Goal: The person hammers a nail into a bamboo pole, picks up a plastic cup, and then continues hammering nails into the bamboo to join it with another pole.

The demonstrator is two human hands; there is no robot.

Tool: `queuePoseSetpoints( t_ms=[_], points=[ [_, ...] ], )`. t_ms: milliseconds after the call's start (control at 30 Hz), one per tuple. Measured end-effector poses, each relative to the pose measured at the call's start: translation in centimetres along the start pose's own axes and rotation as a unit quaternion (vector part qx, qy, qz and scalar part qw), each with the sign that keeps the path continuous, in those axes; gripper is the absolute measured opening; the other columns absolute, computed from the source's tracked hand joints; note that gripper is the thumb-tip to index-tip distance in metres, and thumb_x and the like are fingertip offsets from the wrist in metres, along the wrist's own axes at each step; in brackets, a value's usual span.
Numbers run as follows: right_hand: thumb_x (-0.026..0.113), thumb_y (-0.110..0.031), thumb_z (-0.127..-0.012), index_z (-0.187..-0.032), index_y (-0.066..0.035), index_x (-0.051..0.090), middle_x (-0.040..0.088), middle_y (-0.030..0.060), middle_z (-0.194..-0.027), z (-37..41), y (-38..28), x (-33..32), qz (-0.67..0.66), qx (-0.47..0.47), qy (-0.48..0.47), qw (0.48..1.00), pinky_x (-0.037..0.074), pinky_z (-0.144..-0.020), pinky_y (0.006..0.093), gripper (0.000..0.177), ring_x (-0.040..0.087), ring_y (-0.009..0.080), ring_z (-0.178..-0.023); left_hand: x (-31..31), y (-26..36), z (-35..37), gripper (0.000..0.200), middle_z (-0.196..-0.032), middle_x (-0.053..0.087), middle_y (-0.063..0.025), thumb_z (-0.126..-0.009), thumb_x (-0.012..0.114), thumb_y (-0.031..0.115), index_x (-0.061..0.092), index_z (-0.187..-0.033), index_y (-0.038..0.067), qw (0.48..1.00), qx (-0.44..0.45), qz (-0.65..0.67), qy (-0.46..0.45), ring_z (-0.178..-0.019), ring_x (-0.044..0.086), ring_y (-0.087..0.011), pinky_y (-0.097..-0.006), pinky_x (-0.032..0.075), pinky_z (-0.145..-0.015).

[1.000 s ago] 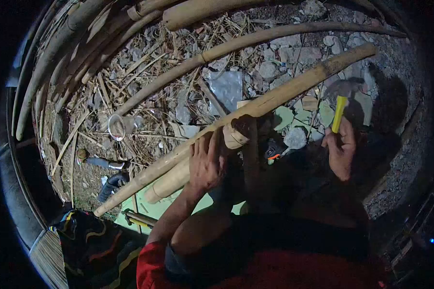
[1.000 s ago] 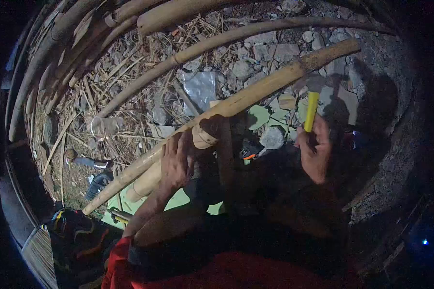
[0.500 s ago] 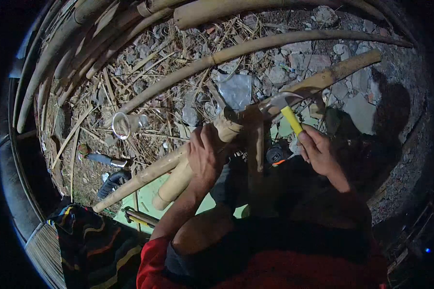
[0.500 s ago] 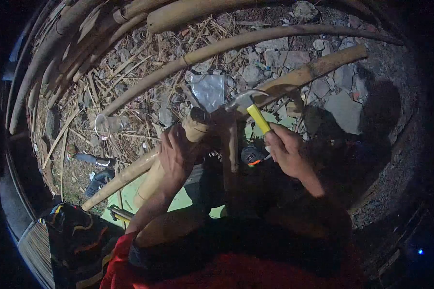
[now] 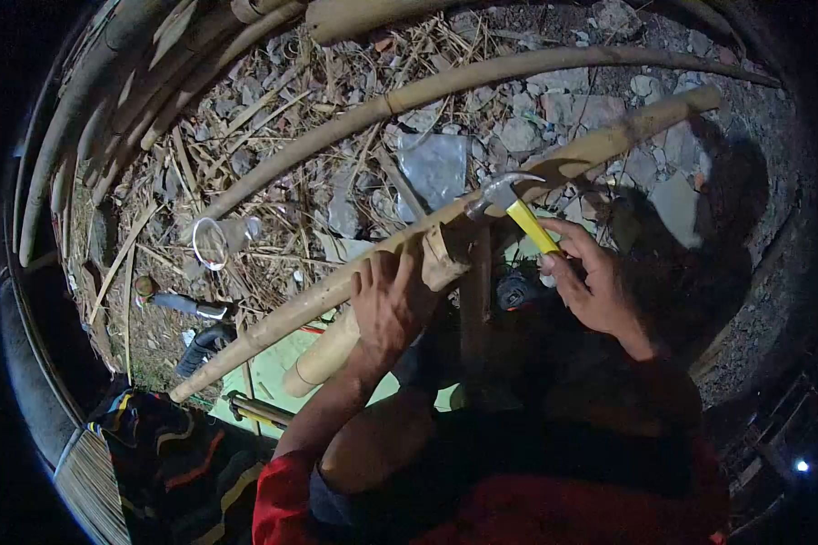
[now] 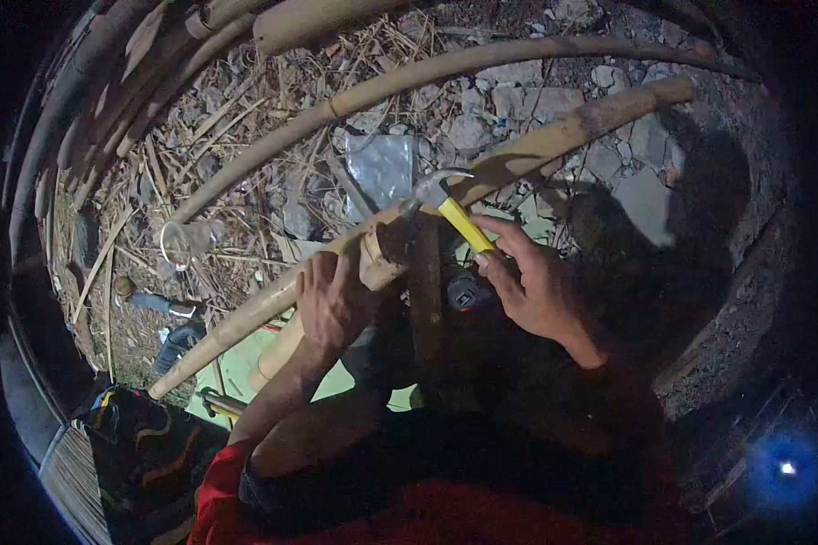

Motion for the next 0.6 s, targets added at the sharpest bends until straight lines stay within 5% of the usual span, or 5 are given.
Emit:
queuePoseSetpoints(
  t_ms=[133, 233, 400, 533, 600],
  points=[
    [0.055, -0.011, -0.108, -0.149, -0.006, 0.049, 0.070, 0.0133, -0.113, 0.3, 0.1, -0.4, -0.025, 0.014, 0.004, 1.000, 0.054, -0.081, 0.0327, 0.042, 0.067, 0.0162, -0.093, -1.3, -0.5, -1.5, 0.092, -0.108, 0.057, -0.0192, -0.077, 0.084, 0.058, 0.050, -0.146, 0.008, 0.997, -0.034, -0.013, 0.065, -0.097, 0.056, -0.0392, -0.0518, 0.045, -0.089],
    [0.057, -0.010, -0.108, -0.148, -0.004, 0.051, 0.070, 0.0081, -0.105, -0.1, -0.1, -0.6, 0.003, 0.003, 0.010, 1.000, 0.050, -0.078, 0.0267, 0.041, 0.062, 0.0088, -0.089, -1.0, -0.8, -2.1, 0.090, -0.117, 0.058, -0.0226, -0.079, 0.084, 0.058, 0.051, -0.144, 0.005, 0.996, -0.076, -0.033, 0.034, -0.105, 0.057, -0.0413, -0.0548, 0.044, -0.095],
    [0.060, -0.012, -0.106, -0.143, -0.004, 0.060, 0.072, 0.0113, -0.109, -0.9, -1.7, -1.0, 0.080, -0.048, 0.029, 0.995, 0.053, -0.078, 0.0290, 0.037, 0.066, 0.0126, -0.089, -0.2, -0.8, -2.5, 0.085, -0.110, 0.064, -0.0224, -0.080, 0.084, 0.054, 0.051, -0.140, 0.003, 0.995, -0.024, -0.002, 0.100, -0.098, 0.067, -0.0410, -0.0515, 0.054, -0.085],
    [0.061, -0.003, -0.102, -0.141, -0.004, 0.060, 0.072, 0.0213, -0.113, -2.3, -5.0, -2.8, 0.128, -0.048, 0.034, 0.990, 0.059, -0.076, 0.0375, 0.039, 0.075, 0.0309, -0.088, -0.2, -0.8, -2.7, 0.083, -0.098, 0.066, -0.0201, -0.079, 0.086, 0.050, 0.052, -0.137, -0.001, 0.996, -0.044, 0.020, 0.068, -0.082, 0.070, -0.0402, -0.0474, 0.058, -0.071],
    [0.062, -0.001, -0.100, -0.140, -0.004, 0.060, 0.072, 0.0223, -0.112, -2.1, -5.7, -2.5, 0.144, -0.105, 0.059, 0.982, 0.060, -0.076, 0.0392, 0.041, 0.074, 0.0337, -0.089, -0.2, -0.8, -2.7, 0.077, -0.102, 0.064, -0.0183, -0.080, 0.082, 0.036, 0.049, -0.141, 0.003, 0.996, -0.063, 0.038, 0.050, -0.089, 0.068, -0.0400, -0.0501, 0.056, -0.074]
  ],
)
Point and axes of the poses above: each hand's wrist, its own z-axis away from the middle knuckle, its own x-axis out of the palm, y = z × x, the point moved 9 cm from there along -z, towards the middle knuckle
